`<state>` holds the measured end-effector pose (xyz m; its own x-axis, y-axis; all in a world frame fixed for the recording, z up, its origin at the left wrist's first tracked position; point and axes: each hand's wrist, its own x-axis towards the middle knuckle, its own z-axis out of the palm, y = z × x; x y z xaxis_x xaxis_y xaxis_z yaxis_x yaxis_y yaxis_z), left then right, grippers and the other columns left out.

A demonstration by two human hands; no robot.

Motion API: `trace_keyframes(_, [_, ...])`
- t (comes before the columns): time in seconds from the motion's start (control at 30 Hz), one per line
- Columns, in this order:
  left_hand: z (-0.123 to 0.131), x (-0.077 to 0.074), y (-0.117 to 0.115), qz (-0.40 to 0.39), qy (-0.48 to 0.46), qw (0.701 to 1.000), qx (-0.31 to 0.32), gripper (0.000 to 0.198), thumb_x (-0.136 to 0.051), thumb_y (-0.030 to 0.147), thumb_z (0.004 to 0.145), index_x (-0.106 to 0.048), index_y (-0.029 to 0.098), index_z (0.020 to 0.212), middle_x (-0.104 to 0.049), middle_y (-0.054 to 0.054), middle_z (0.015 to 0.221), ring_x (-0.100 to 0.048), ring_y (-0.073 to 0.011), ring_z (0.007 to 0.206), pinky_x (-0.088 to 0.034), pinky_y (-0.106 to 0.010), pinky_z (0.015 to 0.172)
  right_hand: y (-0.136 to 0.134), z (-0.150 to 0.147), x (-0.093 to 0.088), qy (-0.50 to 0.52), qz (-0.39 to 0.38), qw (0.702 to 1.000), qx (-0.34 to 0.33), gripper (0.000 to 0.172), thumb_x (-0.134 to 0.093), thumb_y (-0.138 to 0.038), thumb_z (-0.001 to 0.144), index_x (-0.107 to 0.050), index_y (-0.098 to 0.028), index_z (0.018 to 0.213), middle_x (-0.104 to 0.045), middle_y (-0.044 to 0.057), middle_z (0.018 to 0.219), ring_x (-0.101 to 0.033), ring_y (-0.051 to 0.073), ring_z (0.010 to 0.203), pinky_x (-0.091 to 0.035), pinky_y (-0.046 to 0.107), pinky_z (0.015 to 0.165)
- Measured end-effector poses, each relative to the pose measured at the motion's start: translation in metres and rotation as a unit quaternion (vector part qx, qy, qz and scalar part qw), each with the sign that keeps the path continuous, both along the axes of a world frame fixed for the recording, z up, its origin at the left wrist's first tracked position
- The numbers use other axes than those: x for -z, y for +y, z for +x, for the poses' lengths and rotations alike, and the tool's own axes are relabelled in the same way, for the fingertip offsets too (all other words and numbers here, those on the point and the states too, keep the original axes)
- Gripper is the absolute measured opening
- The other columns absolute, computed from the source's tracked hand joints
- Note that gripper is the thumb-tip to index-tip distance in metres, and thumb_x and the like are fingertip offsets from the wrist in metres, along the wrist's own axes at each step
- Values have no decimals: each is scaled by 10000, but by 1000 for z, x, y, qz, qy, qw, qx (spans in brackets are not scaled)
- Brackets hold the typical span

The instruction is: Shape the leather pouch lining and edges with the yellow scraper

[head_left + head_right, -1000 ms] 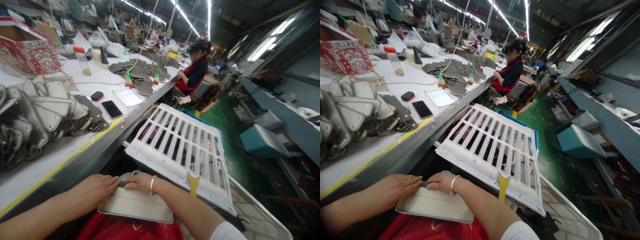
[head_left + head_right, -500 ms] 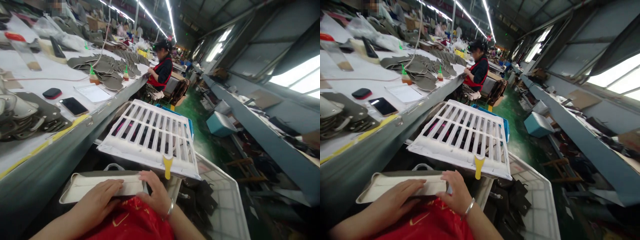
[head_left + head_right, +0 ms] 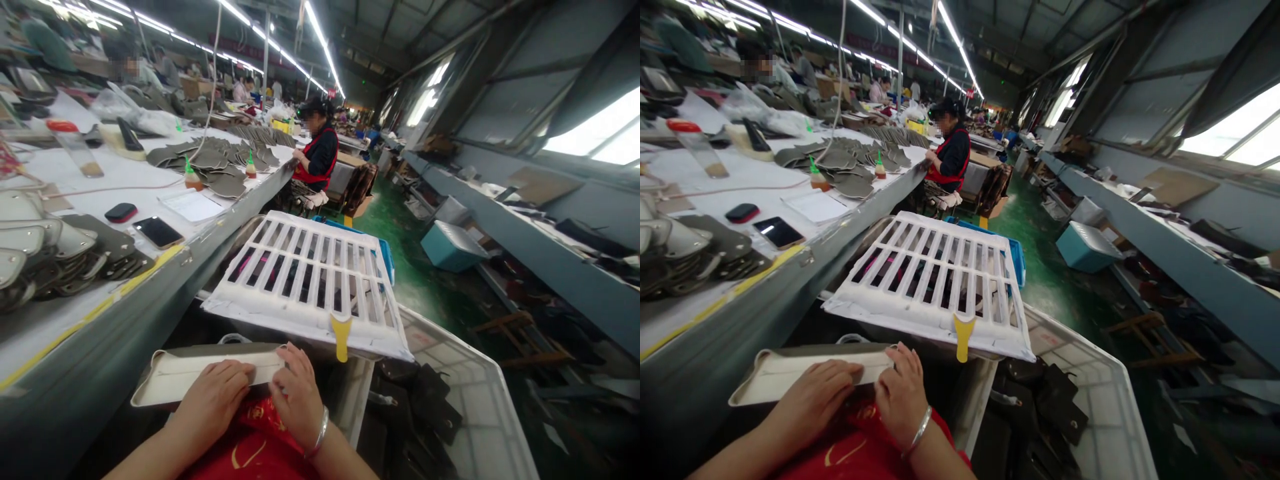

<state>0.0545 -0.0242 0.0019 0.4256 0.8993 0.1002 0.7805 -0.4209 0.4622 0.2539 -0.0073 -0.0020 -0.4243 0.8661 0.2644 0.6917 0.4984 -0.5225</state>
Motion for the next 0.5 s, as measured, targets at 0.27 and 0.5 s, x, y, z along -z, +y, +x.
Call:
trace_keyframes(0.27, [7,-10,6,-60,8,998,-20,254,-366,121,897,-612,177,870,-595,-53,1104,-497,-216,1031,-383,-409,881,-8,-12,8,-14,8,999,43,110,-466,-94,790,-542,-171,773,-478,97,1315,-307,270,1308,-277,523,1069])
trace_keyframes(0.5, [11,-23,13,-65,87,993,-56,232,-413,189,882,-629,189,796,-568,-78,1023,-489,-265,987,-350,-450,829,-4,0,4,-33,-154,967,202,293,-668,-420,719,-513,-177,772,-597,104,852,-550,259,807,-448,400,737])
